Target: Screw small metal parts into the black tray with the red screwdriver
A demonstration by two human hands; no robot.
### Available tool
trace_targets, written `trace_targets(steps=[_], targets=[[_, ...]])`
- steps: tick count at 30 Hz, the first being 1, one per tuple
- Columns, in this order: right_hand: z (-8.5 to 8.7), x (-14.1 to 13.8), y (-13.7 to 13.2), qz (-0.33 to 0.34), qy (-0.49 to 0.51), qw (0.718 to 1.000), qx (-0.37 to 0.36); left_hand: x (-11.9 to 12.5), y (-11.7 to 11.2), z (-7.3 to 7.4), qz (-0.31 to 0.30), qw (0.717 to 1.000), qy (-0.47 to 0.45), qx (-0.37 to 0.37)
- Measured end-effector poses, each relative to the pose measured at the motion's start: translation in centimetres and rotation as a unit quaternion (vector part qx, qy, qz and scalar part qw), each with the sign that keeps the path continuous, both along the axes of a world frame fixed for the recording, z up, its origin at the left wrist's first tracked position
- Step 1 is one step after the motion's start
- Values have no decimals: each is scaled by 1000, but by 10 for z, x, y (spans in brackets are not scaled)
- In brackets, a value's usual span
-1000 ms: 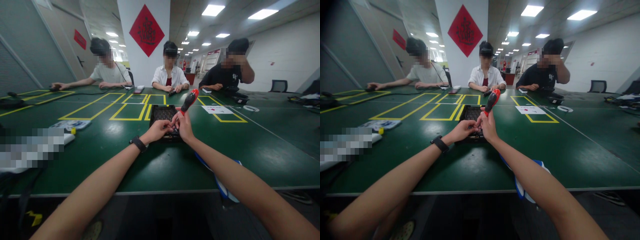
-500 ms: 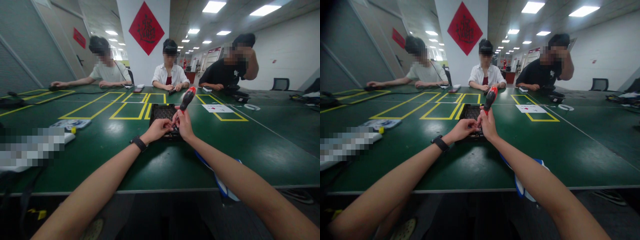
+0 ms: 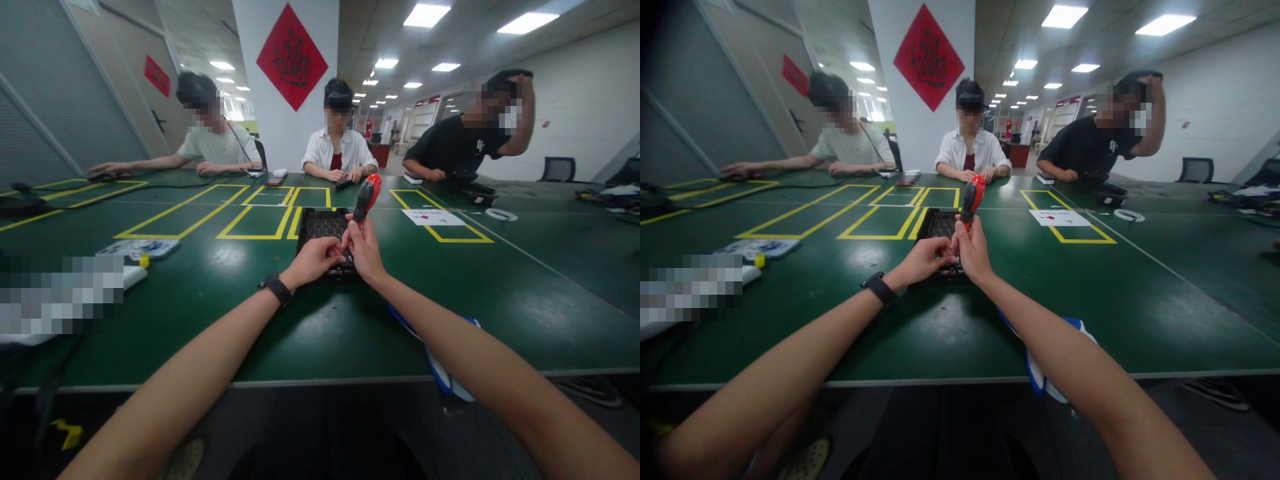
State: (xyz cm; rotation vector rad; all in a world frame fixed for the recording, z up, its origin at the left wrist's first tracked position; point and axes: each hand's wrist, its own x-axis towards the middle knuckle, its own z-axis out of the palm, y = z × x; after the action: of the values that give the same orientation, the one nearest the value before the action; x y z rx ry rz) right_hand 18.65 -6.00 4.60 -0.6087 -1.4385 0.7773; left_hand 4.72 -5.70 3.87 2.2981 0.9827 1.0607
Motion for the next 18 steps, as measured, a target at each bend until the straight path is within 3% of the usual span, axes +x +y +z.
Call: trace_targets(steps=[9, 18], targets=[[-1, 2, 3, 10, -10, 1000, -11, 1, -4, 4, -43, 999, -25, -23], [3, 0, -2, 18, -6, 1000, -3, 0, -1, 1, 10, 1000, -2, -3]])
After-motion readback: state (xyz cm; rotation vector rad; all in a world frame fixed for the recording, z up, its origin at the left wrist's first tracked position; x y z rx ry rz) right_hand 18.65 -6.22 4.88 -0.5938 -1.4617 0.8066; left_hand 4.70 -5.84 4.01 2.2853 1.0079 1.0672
